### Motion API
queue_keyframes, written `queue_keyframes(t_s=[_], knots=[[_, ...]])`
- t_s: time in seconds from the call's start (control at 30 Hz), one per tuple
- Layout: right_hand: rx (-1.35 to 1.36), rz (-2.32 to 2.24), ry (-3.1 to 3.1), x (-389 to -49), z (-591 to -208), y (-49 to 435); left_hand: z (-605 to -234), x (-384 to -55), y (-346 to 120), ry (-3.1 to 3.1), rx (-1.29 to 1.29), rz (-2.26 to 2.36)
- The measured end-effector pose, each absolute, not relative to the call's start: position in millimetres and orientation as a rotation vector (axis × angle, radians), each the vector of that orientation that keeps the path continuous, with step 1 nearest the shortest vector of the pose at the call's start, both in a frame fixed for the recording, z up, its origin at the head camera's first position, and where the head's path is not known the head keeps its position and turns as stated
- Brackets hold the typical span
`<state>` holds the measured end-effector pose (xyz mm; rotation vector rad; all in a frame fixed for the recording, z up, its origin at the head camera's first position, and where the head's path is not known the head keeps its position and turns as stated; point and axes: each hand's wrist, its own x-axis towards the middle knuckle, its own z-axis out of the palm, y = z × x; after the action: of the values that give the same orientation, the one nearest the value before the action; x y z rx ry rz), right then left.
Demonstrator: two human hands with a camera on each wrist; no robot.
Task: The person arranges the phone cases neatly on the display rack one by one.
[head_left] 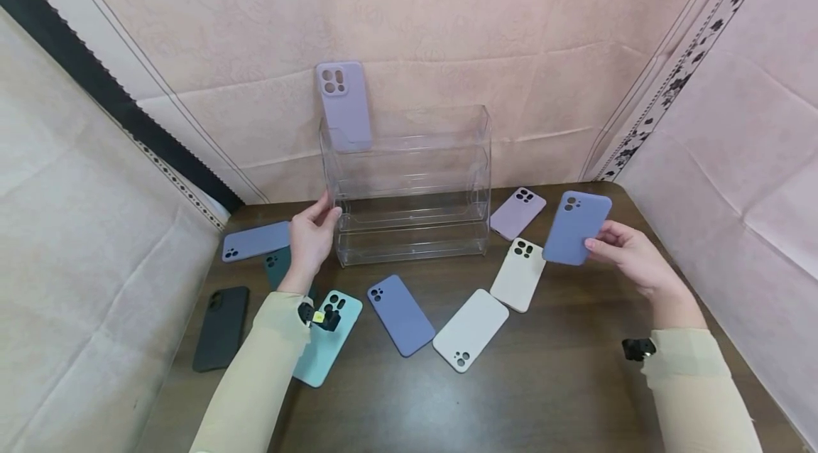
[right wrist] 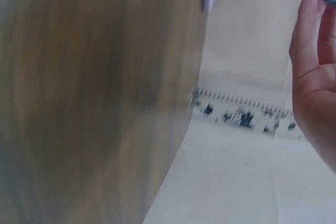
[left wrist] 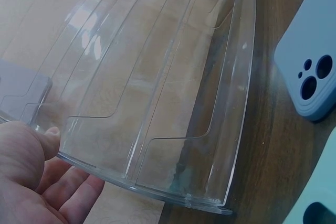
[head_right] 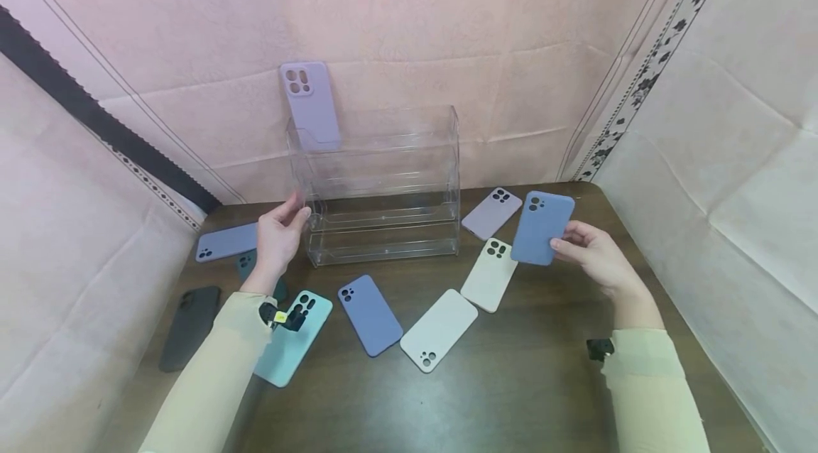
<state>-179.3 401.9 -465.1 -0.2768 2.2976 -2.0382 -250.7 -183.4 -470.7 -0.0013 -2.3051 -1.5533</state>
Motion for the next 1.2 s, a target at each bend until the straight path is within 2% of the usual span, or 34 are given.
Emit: queue_keyframes(t_s=[0.3, 0.7, 1.2], knots=[[-0.461, -2.174, 2.194, -202.0, -452.7, 340.2, -470.8, -250.6, -182.4, -2.304, 0.013, -1.553], [-0.443, -2.341, 2.172, -234.8, -424.0, 272.4, -467.5, -251.3, -184.0, -2.304, 0.05, -1.624], [-0.623, -2.103, 2.398, -265.0, -374.2, 203.6, -466.7, -250.3, -183.0, -2.318, 0.082, -1.643]])
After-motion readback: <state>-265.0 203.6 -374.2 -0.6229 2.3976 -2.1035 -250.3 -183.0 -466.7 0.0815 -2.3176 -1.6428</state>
